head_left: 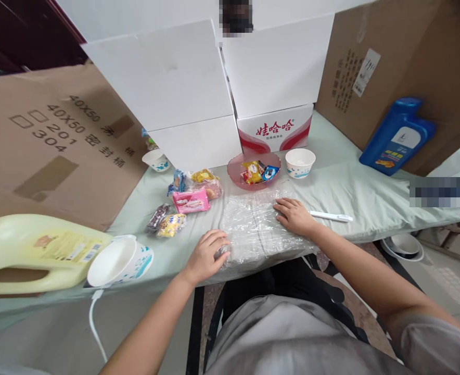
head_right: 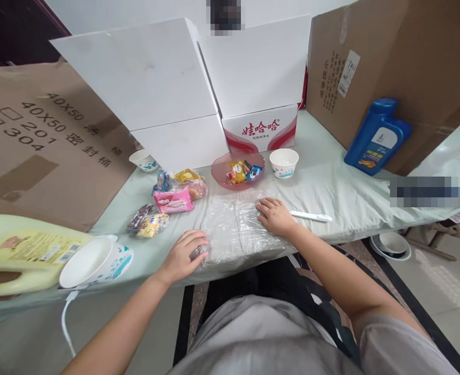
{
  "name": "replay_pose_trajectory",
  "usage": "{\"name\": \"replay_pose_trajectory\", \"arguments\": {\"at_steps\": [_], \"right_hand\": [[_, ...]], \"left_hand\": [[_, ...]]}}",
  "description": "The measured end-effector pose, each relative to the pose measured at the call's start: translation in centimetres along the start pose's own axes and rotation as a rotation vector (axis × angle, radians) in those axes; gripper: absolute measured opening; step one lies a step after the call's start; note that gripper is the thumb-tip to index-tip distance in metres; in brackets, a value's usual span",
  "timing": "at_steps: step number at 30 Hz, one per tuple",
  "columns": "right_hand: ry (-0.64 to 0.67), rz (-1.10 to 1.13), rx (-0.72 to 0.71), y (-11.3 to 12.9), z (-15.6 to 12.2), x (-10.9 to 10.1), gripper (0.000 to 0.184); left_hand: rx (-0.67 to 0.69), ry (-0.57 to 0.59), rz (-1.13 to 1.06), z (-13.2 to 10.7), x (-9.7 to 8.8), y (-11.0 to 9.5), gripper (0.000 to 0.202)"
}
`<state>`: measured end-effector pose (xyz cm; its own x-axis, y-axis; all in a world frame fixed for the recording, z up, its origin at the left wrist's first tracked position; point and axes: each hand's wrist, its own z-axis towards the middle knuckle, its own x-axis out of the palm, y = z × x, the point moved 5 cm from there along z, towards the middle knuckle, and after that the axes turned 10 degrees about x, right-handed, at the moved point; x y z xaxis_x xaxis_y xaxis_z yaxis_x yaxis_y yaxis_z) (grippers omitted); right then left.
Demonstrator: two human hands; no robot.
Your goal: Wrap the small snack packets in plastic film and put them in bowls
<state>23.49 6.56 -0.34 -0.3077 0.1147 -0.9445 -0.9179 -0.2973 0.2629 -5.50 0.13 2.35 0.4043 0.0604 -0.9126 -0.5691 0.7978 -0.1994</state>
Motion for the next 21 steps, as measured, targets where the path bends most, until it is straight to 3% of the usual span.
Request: {"name": "replay_pose_trajectory", "arguments": {"at_steps": [5, 10, 13, 15, 16, 19, 21], "right_hand": [[0.108, 0.166, -0.005, -1.6, 0.9, -1.5, 0.041], [0.045, 0.539, 0.119, -3.7, -1.8, -6.2, 0.048], [0.202, 0.695, -0.032, -2.3, -5.2, -7.0, 0.068], [0.253, 0.634, -0.107, -1.3, -7.2, -6.5, 0.081], [0.245, 0.587, -0.123, -0.9, -8.0, -6.1, 0.076], [0.203, 0.57, -0.132, -0.4, -9.7, -5.0, 0.027], [0.218, 0.68, -0.081, -0.6, -10.5, -4.7, 0.023]], "left_hand": [[0.055, 0.182, 0.01, -1.8, 1.5, -2.2, 0.054], [0.066, 0.11, 0.048, -2.4, 2.0, -2.0, 0.03], [0.073, 0.031, 0.005, -2.1, 1.9, -1.8, 0.022], [0.053, -0.002, -0.034, -1.7, 1.7, -1.7, 0.022], [0.033, -0.009, -0.051, -1.5, 1.5, -1.7, 0.023], [-0.039, -0.008, -0.109, -1.1, 0.9, -1.8, 0.024], [-0.069, -0.016, -0.195, -1.0, 0.3, -2.0, 0.022]]}}
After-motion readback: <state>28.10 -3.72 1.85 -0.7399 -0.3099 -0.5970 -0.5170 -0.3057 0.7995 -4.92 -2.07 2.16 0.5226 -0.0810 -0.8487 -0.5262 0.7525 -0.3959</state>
